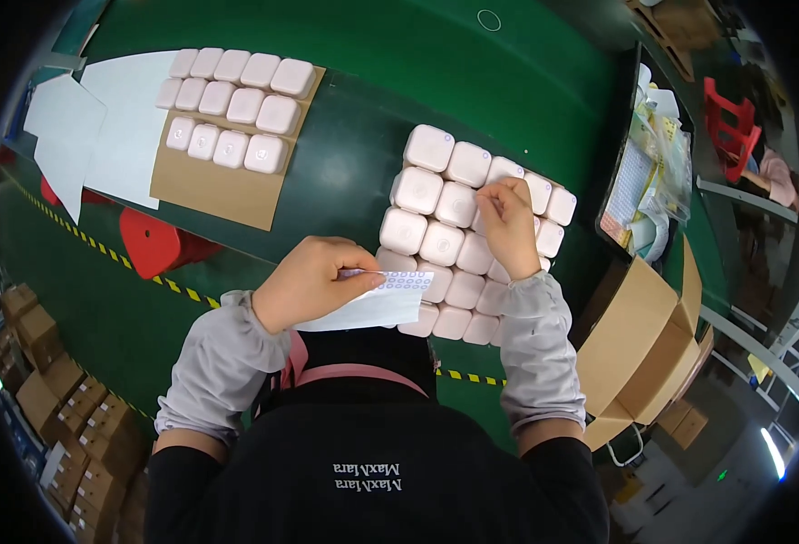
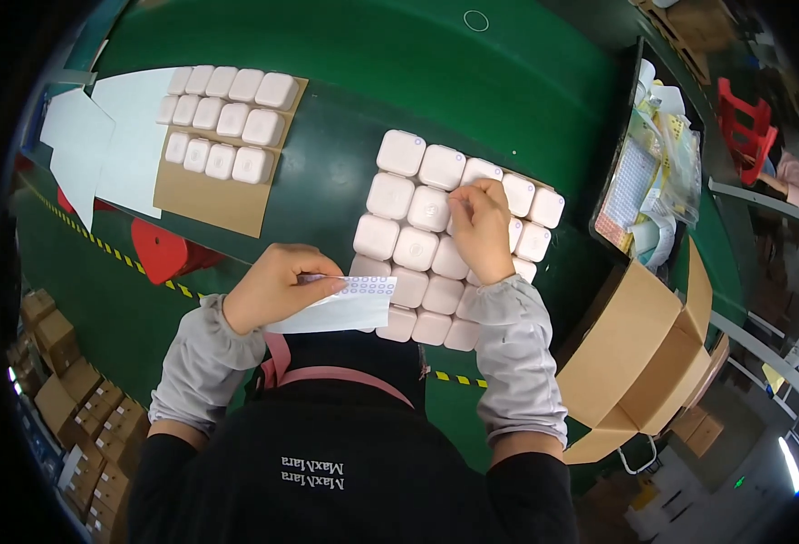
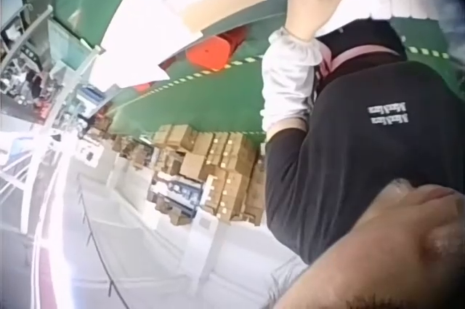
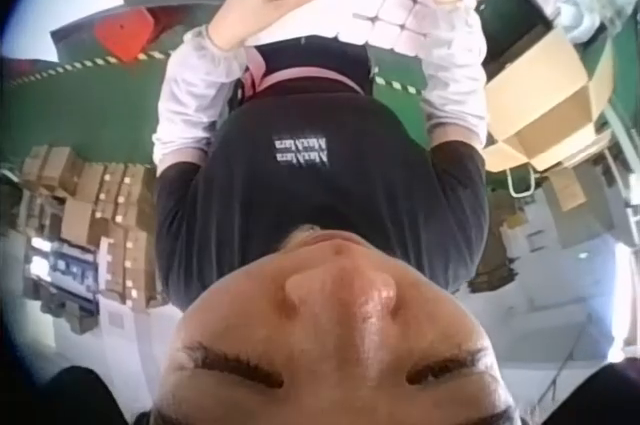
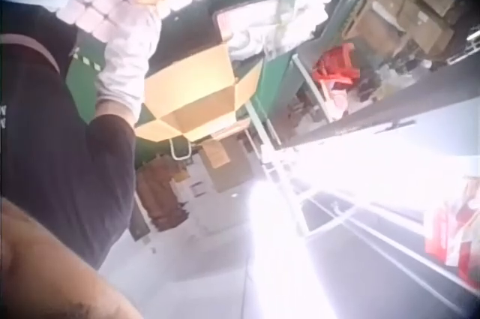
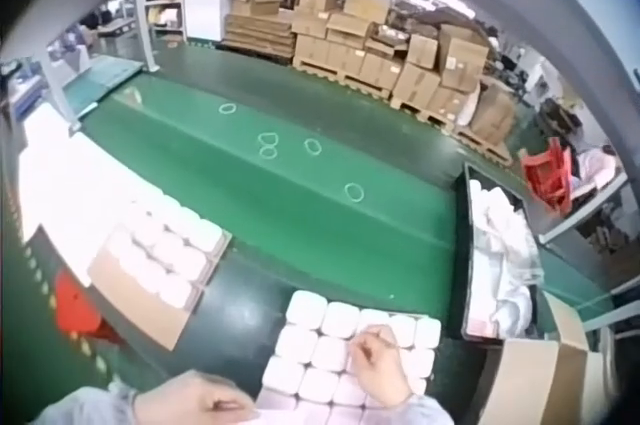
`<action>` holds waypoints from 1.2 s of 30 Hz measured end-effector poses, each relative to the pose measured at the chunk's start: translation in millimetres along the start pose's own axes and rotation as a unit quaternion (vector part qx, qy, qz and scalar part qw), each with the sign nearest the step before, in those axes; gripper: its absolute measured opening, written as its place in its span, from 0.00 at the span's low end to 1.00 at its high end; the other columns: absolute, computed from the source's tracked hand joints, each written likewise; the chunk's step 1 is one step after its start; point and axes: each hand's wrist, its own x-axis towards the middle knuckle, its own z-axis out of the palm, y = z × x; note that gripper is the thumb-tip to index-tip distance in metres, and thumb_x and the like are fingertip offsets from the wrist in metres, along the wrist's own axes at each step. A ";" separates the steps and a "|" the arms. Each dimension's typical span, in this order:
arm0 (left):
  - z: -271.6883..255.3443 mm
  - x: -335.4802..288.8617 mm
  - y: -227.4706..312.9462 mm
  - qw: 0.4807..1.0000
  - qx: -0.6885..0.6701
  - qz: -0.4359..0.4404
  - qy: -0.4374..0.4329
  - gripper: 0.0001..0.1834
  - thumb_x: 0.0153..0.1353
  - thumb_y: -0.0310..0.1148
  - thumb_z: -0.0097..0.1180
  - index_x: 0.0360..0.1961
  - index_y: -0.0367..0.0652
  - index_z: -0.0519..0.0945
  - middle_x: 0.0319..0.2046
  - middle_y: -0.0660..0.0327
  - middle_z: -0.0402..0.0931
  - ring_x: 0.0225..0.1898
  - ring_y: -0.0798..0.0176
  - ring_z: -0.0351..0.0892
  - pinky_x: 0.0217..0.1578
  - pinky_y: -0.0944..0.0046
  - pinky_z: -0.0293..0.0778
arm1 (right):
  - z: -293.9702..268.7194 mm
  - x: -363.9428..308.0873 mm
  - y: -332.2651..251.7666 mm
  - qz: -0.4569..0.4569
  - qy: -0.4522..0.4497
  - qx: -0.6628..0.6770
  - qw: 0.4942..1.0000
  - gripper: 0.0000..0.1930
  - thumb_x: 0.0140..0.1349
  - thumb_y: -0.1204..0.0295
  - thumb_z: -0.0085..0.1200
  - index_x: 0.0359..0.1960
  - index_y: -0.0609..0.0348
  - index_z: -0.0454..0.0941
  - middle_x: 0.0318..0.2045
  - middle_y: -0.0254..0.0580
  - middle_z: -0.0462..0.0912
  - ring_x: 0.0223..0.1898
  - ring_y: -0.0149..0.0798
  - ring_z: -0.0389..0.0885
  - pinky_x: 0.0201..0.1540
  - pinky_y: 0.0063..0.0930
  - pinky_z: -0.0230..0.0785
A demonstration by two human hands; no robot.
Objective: Peeling labels from a sheet, applying them to small products, and packing the finished products into a cardboard box.
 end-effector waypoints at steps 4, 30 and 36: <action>0.7 2.0 -4.3 1.000 0.001 0.023 0.000 0.05 0.57 0.28 0.63 0.31 0.36 0.83 0.25 0.59 0.78 0.25 0.68 0.73 0.26 0.69 0.68 | 2.7 -0.7 0.3 0.003 0.015 -0.007 1.000 0.03 0.59 0.80 0.55 0.34 0.66 0.77 0.39 0.38 0.69 0.36 0.32 0.71 0.37 0.20 0.68; 0.3 -4.6 2.1 0.998 -0.063 -0.001 0.002 0.07 0.58 0.30 0.63 0.32 0.36 0.83 0.24 0.60 0.78 0.24 0.70 0.71 0.24 0.69 0.65 | -8.0 -54.1 -87.1 -0.276 -0.105 -0.047 0.954 0.11 0.47 0.78 0.64 0.35 0.58 0.82 0.31 0.37 0.78 0.34 0.40 0.74 0.41 0.32 0.63; -1.7 -6.1 1.8 0.995 -0.094 -0.028 -0.007 0.08 0.58 0.30 0.64 0.32 0.35 0.83 0.25 0.61 0.79 0.26 0.73 0.72 0.26 0.72 0.66 | -6.9 -52.7 -90.4 -0.319 -0.090 -0.088 0.940 0.12 0.43 0.79 0.63 0.33 0.59 0.82 0.31 0.37 0.79 0.31 0.39 0.75 0.40 0.32 0.63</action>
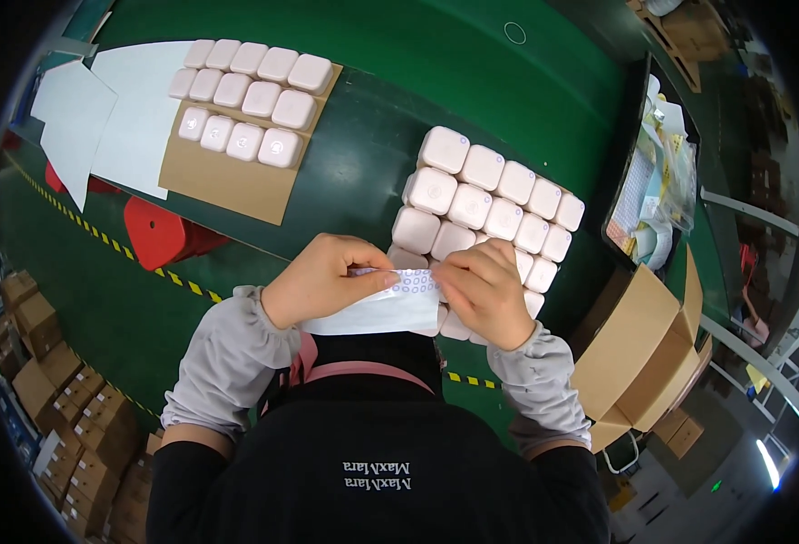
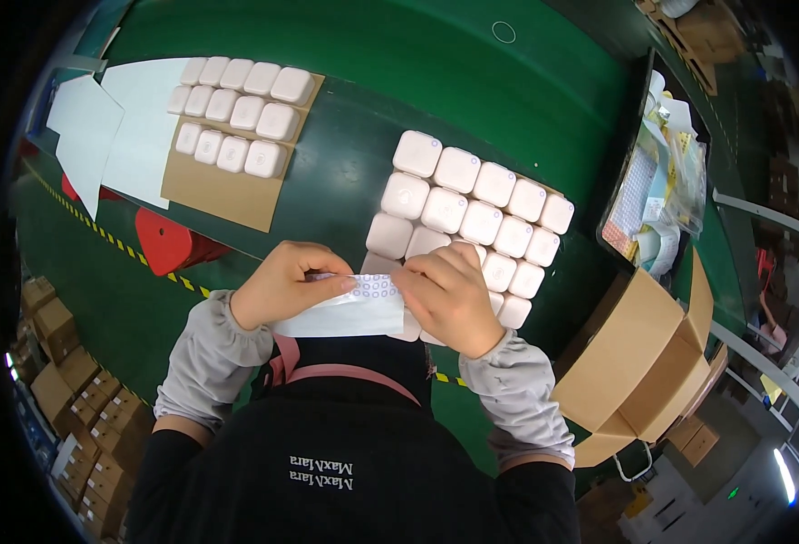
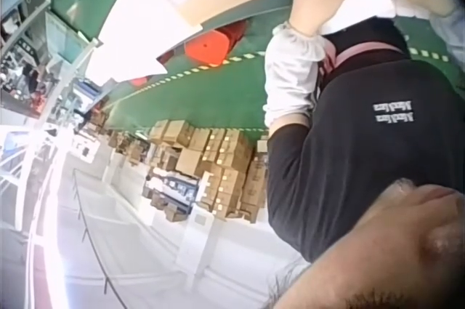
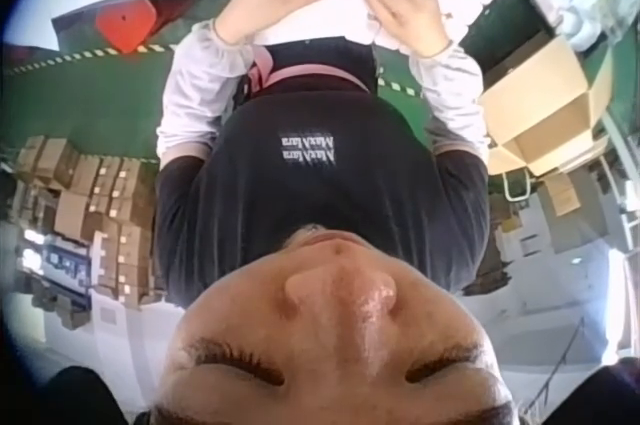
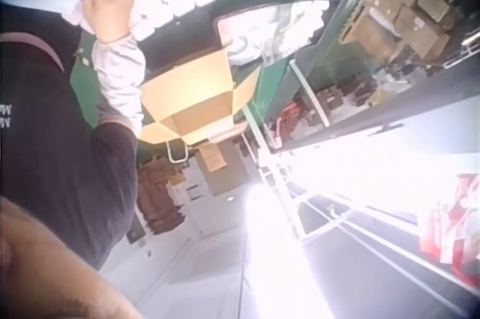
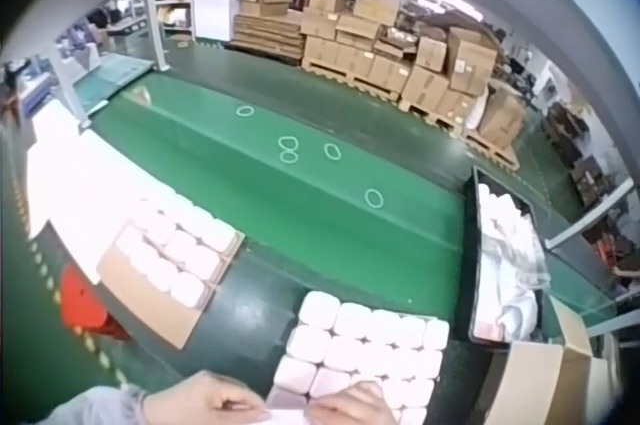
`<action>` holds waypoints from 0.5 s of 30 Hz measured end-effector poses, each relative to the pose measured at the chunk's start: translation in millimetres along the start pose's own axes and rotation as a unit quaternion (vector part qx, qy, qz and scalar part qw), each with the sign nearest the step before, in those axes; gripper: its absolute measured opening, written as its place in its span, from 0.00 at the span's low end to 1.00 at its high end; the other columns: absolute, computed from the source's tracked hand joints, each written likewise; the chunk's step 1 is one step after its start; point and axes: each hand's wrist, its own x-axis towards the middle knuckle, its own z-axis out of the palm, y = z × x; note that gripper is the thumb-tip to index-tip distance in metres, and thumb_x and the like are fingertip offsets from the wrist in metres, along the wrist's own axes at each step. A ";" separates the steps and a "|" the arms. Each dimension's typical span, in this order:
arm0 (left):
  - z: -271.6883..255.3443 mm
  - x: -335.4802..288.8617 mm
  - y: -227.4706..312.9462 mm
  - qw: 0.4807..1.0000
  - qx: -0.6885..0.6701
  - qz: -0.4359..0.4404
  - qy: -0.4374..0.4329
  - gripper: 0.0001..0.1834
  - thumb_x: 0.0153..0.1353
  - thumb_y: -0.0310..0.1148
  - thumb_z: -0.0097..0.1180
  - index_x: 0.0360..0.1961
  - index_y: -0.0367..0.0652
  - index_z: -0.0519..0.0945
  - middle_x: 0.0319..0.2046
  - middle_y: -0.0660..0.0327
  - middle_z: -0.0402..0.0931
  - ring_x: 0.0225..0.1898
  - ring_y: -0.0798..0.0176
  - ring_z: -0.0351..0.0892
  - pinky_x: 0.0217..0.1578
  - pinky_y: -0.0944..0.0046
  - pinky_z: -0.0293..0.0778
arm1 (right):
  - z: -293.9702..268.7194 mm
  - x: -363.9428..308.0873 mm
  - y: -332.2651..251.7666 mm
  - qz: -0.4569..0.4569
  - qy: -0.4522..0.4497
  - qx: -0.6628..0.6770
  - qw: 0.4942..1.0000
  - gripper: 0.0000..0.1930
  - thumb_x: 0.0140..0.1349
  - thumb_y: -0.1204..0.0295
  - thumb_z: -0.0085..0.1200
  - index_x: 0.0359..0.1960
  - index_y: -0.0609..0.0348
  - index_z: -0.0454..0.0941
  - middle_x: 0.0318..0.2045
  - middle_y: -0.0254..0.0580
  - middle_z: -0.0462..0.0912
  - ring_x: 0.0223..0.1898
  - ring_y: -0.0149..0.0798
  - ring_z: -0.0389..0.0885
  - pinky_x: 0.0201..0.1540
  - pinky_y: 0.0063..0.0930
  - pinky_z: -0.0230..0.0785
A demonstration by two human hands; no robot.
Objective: Peeling labels from a sheet, applying them to small products, and packing the finished products into a cardboard box.
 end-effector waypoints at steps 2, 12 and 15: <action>-0.8 -0.6 -1.9 0.999 -0.039 -0.026 0.003 0.09 0.59 0.31 0.63 0.33 0.34 0.83 0.26 0.62 0.80 0.27 0.75 0.72 0.28 0.73 0.68 | 0.0 1.0 0.1 -0.009 -0.004 -0.003 1.000 0.12 0.42 0.79 0.63 0.33 0.59 0.82 0.32 0.37 0.79 0.31 0.39 0.75 0.40 0.32 0.63; -8.3 -0.5 -4.9 0.997 -0.065 -0.048 -0.003 0.10 0.60 0.31 0.63 0.34 0.32 0.83 0.26 0.63 0.80 0.29 0.77 0.73 0.30 0.74 0.69 | 4.5 11.0 9.4 -0.038 0.013 0.008 0.999 0.12 0.41 0.77 0.65 0.31 0.56 0.81 0.33 0.35 0.80 0.32 0.37 0.76 0.39 0.31 0.63; -9.5 -2.3 -5.4 0.997 -0.069 -0.040 0.002 0.10 0.59 0.32 0.63 0.34 0.33 0.83 0.26 0.63 0.80 0.29 0.75 0.73 0.30 0.73 0.69 | 4.6 16.8 3.7 -0.004 0.003 0.024 1.000 0.10 0.45 0.76 0.65 0.32 0.58 0.81 0.32 0.36 0.80 0.32 0.38 0.77 0.40 0.31 0.64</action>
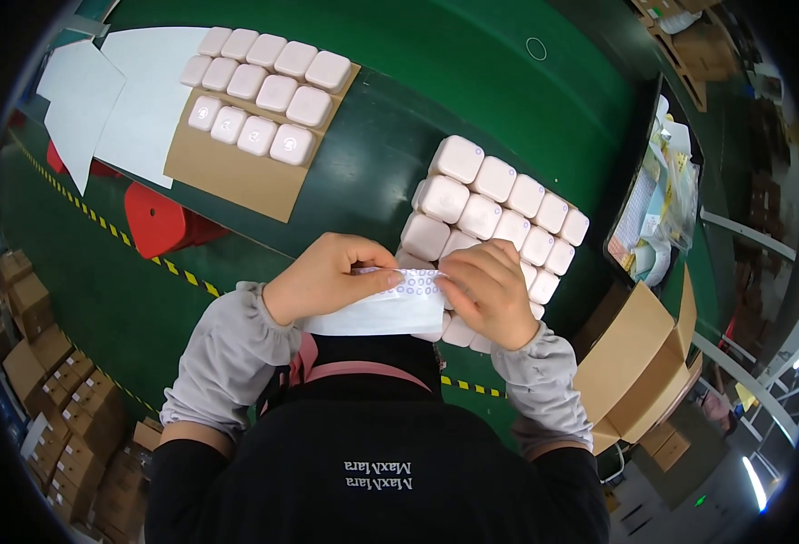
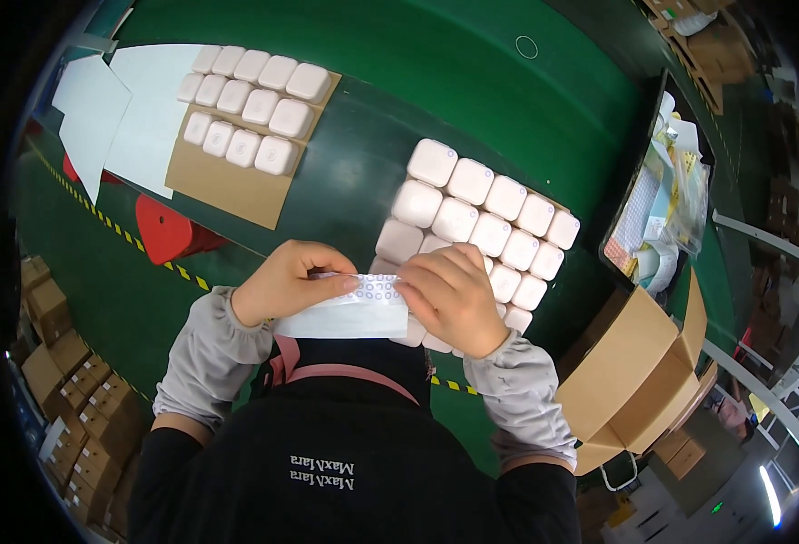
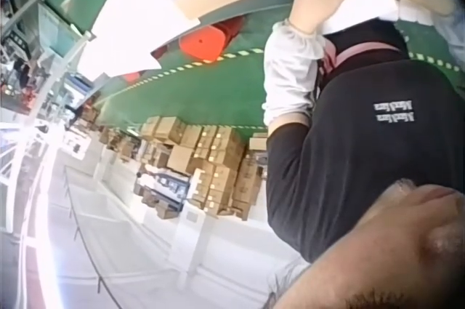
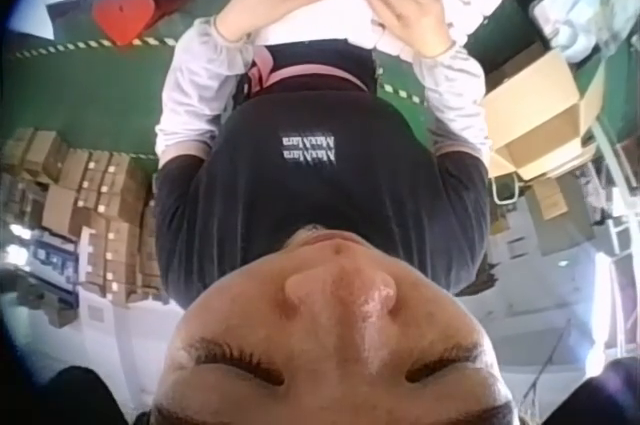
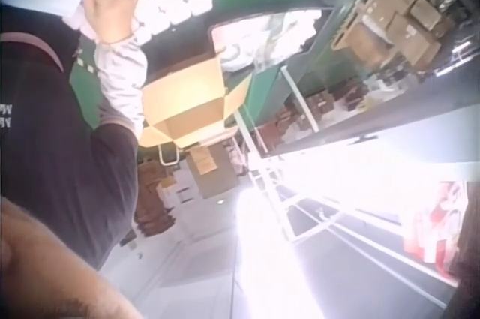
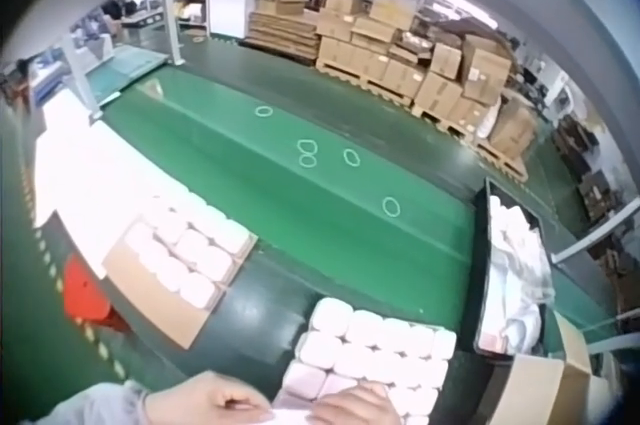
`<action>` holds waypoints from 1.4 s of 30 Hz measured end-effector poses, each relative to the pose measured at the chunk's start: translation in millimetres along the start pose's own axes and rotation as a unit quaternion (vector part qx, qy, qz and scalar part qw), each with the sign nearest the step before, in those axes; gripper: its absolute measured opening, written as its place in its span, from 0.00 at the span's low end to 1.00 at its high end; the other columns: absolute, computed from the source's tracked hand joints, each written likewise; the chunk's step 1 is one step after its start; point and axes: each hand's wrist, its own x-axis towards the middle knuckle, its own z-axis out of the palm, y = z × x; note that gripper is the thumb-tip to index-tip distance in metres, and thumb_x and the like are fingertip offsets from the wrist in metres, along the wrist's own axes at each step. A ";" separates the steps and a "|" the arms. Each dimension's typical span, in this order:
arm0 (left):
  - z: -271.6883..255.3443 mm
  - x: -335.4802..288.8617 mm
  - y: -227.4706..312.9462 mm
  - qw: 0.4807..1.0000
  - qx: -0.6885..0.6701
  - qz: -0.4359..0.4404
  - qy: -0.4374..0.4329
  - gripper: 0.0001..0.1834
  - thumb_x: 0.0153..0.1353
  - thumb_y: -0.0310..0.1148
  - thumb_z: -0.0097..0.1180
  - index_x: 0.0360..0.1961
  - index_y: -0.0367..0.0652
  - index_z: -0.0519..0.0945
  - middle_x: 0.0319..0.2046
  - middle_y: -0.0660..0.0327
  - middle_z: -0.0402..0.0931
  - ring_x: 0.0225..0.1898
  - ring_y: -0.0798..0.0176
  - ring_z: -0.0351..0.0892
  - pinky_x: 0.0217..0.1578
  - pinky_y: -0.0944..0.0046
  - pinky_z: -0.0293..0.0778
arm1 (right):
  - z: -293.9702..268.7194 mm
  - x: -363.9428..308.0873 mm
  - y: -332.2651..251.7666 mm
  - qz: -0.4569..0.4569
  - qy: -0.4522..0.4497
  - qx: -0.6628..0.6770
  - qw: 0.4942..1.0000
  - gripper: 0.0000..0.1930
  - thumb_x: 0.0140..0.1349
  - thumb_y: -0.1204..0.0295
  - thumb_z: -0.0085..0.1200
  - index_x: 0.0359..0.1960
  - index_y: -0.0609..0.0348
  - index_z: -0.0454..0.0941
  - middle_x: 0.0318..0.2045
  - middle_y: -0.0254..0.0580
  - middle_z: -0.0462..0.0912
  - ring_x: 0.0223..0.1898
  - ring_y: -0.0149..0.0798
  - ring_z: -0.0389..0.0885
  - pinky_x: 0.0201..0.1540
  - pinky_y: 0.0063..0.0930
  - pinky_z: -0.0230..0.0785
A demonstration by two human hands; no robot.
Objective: Peeling labels from a sheet, applying them to small products, and packing the finished products into a cardboard box.
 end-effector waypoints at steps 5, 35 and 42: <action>-0.7 -1.3 1.4 0.999 0.026 0.023 -0.002 0.09 0.58 0.32 0.63 0.34 0.35 0.83 0.27 0.62 0.79 0.29 0.72 0.73 0.30 0.71 0.67 | -1.3 -3.7 -4.0 0.112 -0.034 0.124 0.985 0.10 0.47 0.78 0.65 0.33 0.60 0.80 0.32 0.39 0.81 0.32 0.41 0.77 0.41 0.32 0.65; -3.4 -4.1 -10.1 0.993 0.097 0.070 0.022 0.07 0.58 0.28 0.61 0.34 0.34 0.82 0.27 0.58 0.79 0.27 0.70 0.73 0.29 0.70 0.69 | 20.2 9.5 70.5 0.283 0.077 0.130 0.947 0.01 0.59 0.81 0.54 0.32 0.65 0.76 0.37 0.38 0.74 0.37 0.32 0.74 0.40 0.23 0.69; -4.7 -4.8 -17.4 0.990 0.113 0.083 0.027 0.07 0.58 0.28 0.61 0.34 0.34 0.83 0.28 0.57 0.79 0.27 0.68 0.74 0.29 0.68 0.69 | 33.9 18.0 86.2 0.288 0.063 0.085 0.952 0.02 0.60 0.80 0.55 0.33 0.66 0.78 0.37 0.37 0.72 0.37 0.32 0.73 0.39 0.22 0.69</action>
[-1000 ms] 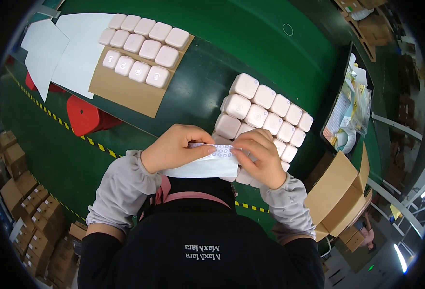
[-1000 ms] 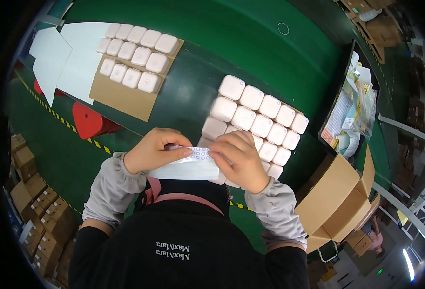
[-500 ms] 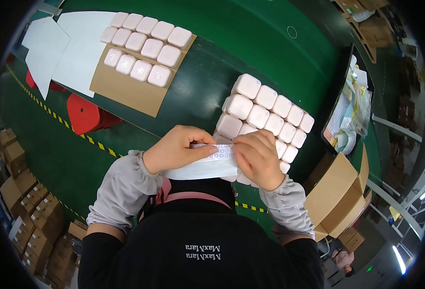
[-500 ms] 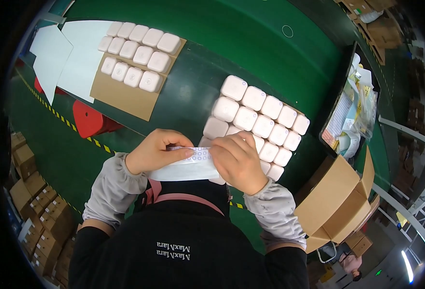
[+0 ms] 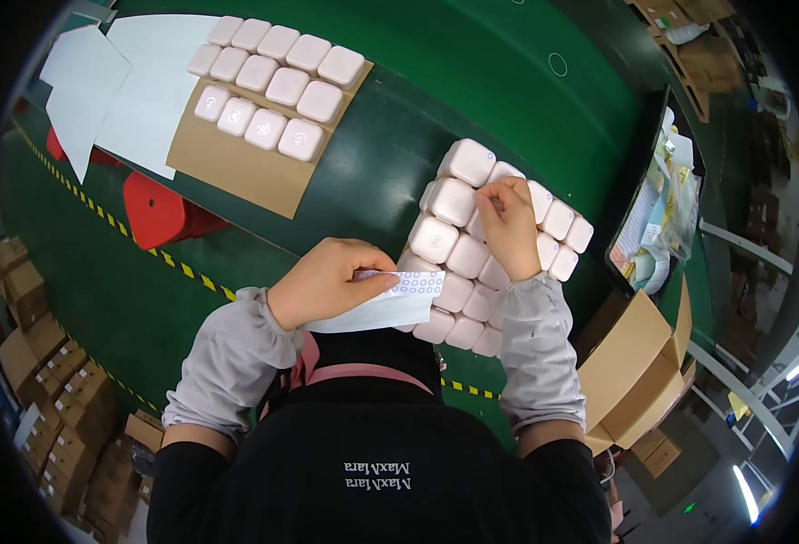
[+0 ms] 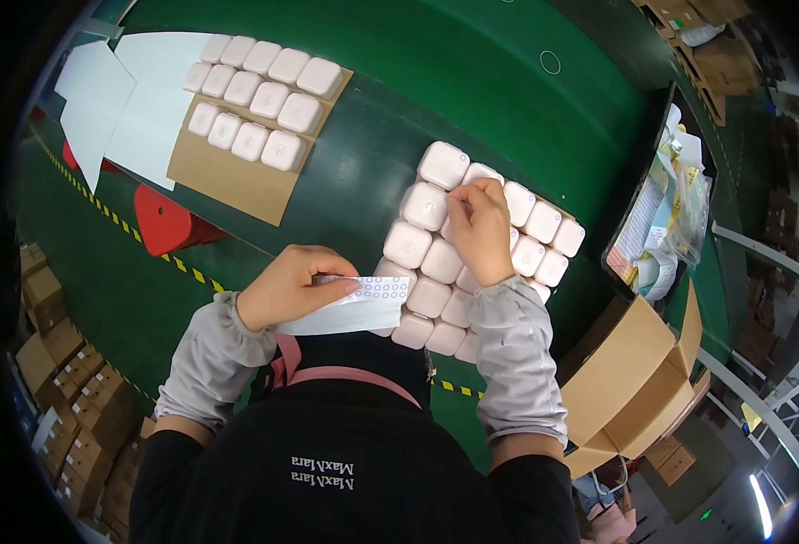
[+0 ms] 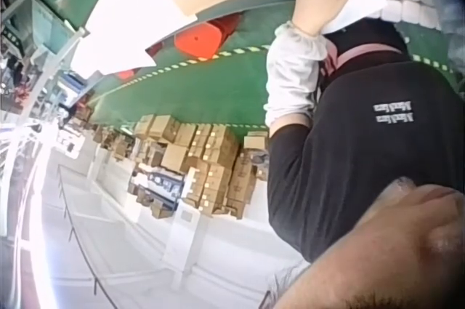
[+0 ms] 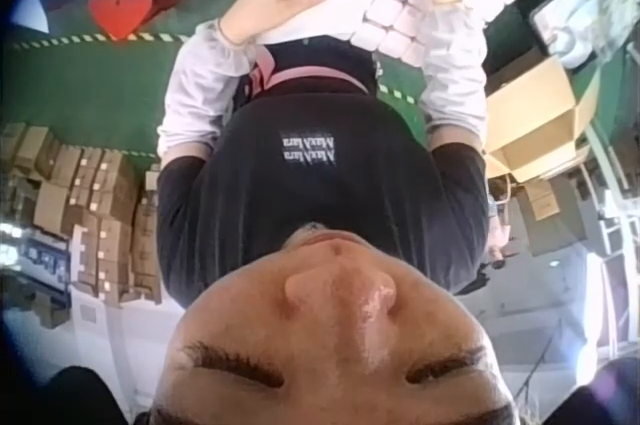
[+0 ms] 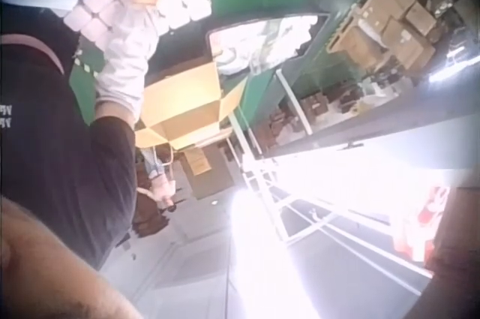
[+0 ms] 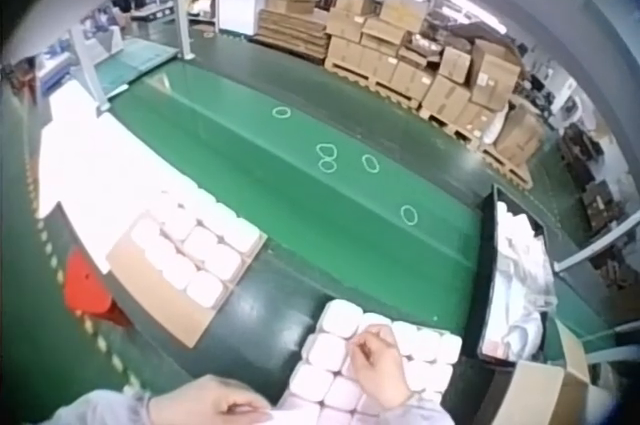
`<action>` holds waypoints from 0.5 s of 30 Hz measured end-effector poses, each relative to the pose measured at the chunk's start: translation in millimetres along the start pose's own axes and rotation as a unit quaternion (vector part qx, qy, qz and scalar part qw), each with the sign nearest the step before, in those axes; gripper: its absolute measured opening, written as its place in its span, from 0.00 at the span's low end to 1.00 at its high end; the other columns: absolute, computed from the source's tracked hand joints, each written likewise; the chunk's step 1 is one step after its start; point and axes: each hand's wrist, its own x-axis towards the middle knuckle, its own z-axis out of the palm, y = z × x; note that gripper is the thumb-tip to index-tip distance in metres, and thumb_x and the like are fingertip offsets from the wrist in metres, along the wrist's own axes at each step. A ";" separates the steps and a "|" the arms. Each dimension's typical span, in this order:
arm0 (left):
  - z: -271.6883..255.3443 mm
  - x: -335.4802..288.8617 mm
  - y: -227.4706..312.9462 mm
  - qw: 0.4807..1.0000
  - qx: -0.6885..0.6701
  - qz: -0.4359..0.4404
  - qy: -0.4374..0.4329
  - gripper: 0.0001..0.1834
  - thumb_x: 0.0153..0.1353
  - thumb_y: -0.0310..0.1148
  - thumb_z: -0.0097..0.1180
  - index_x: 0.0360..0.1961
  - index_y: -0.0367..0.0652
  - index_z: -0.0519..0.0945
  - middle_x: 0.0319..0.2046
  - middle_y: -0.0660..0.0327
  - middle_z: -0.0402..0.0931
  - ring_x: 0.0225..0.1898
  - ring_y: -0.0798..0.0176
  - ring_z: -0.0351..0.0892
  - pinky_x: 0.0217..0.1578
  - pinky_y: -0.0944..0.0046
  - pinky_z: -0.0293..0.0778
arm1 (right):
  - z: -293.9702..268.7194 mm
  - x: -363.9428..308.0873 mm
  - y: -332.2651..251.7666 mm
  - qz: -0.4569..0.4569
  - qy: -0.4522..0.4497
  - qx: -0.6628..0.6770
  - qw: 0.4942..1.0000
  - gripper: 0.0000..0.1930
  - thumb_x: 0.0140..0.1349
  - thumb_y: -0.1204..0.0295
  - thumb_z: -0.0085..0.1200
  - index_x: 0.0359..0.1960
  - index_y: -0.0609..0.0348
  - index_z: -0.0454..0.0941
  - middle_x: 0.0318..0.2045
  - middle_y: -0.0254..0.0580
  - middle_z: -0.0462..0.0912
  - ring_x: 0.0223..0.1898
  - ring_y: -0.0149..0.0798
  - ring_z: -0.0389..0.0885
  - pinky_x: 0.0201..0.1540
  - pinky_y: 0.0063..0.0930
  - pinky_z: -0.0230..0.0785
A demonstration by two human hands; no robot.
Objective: Peeling labels from a sheet, applying them to small products, and packing the finished products into a cardboard box.
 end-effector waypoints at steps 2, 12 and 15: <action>-0.2 -0.3 -1.1 1.000 -0.010 -0.016 -0.004 0.07 0.58 0.29 0.61 0.34 0.35 0.83 0.28 0.57 0.79 0.27 0.68 0.74 0.28 0.68 0.69 | 0.8 -0.9 -1.3 -0.015 0.006 -0.024 1.000 0.02 0.59 0.80 0.55 0.33 0.66 0.78 0.37 0.38 0.72 0.36 0.32 0.73 0.39 0.22 0.69; -0.3 -2.3 2.6 1.000 -0.016 -0.007 -0.007 0.08 0.59 0.29 0.61 0.35 0.35 0.83 0.27 0.58 0.79 0.27 0.69 0.74 0.28 0.69 0.69 | 5.2 -3.8 -16.2 0.014 0.128 -0.046 0.991 0.03 0.55 0.79 0.59 0.30 0.63 0.79 0.30 0.37 0.74 0.32 0.34 0.72 0.35 0.24 0.67; -0.9 -3.3 2.3 1.000 -0.028 0.001 -0.006 0.08 0.59 0.30 0.61 0.34 0.35 0.83 0.27 0.58 0.79 0.27 0.69 0.73 0.28 0.69 0.68 | -2.9 -15.3 -27.1 -0.061 0.108 -0.070 0.990 0.04 0.54 0.79 0.60 0.31 0.61 0.80 0.29 0.37 0.75 0.32 0.34 0.72 0.33 0.24 0.66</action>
